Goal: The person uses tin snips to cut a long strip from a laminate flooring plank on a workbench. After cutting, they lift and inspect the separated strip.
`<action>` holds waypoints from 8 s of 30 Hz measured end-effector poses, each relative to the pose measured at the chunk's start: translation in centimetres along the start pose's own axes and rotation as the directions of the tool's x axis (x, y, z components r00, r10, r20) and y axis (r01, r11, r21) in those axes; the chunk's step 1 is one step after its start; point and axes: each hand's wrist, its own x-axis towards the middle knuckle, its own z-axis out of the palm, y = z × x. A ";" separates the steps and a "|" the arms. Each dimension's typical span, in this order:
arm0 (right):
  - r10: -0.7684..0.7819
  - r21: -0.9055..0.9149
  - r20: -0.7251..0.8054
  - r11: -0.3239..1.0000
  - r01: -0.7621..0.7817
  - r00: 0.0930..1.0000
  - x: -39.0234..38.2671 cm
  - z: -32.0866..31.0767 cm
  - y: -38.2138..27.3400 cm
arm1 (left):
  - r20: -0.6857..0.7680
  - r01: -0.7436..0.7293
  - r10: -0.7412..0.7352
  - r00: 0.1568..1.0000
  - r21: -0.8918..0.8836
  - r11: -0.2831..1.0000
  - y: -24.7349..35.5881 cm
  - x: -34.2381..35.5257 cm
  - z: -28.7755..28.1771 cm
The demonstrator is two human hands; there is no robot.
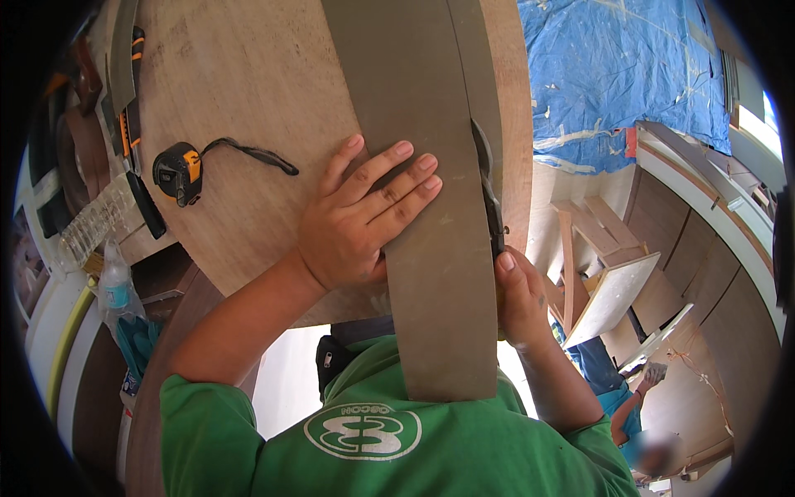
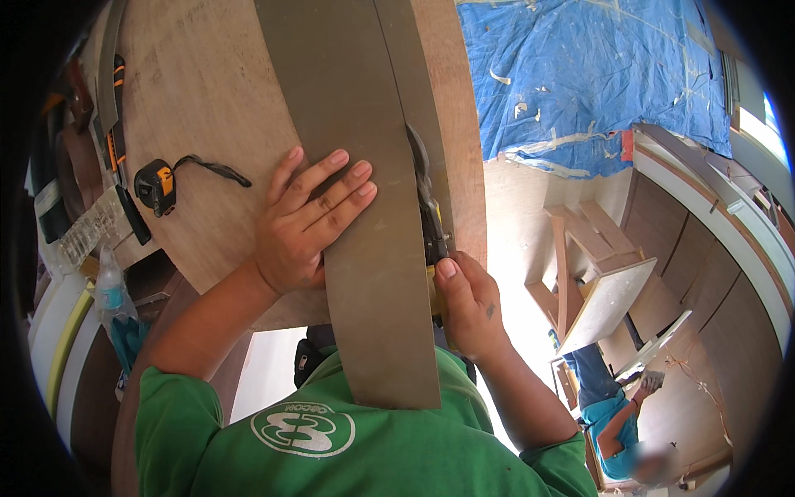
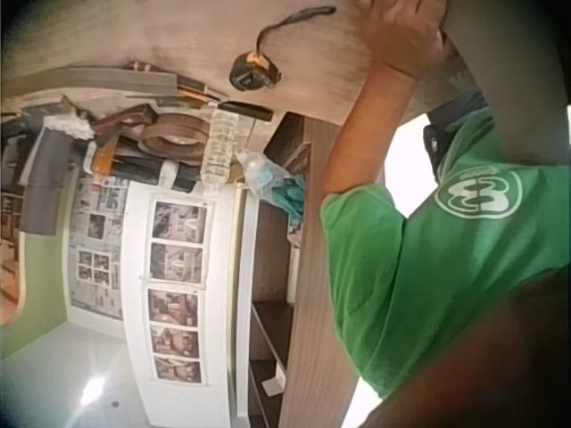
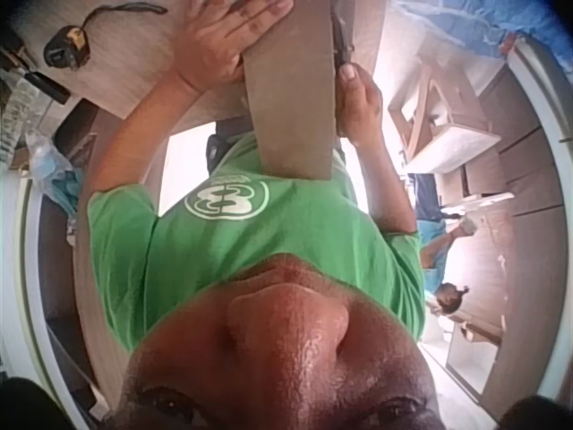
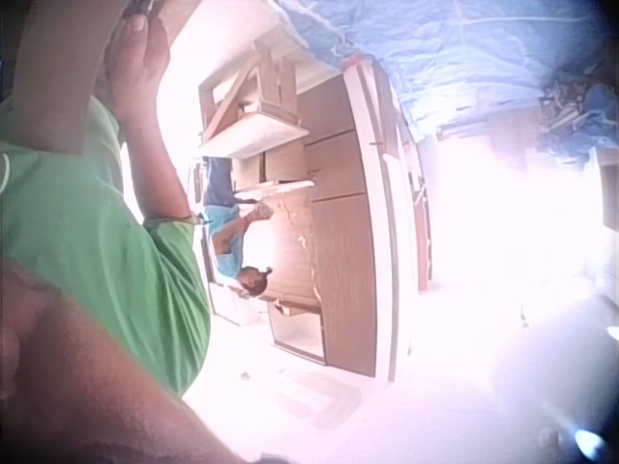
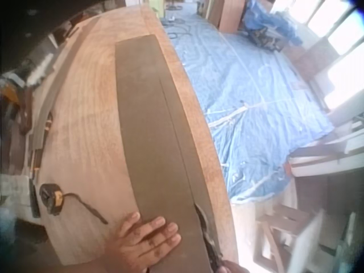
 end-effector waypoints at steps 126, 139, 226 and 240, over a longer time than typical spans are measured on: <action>0.137 -0.033 0.035 0.990 -0.136 0.990 -6.3 -6.5 2.1 | -0.151 -0.065 0.056 0.987 -0.058 0.996 0.2 -0.6 0.3; 0.142 -0.191 -0.299 0.960 -0.205 0.944 -12.9 -21.7 19.7 | 0.146 -0.116 0.090 0.985 0.182 0.976 1.2 -0.4 -0.8; 0.450 -0.041 -0.275 0.878 -0.477 0.850 -9.8 -30.1 43.9 | -0.296 -0.468 0.926 0.236 -0.870 -0.158 50.9 0.7 -24.5; 0.413 -0.079 -0.235 0.894 -0.441 0.880 -14.3 -30.8 38.6 | 0.342 -0.278 0.642 0.686 -0.692 0.666 43.0 2.7 -11.1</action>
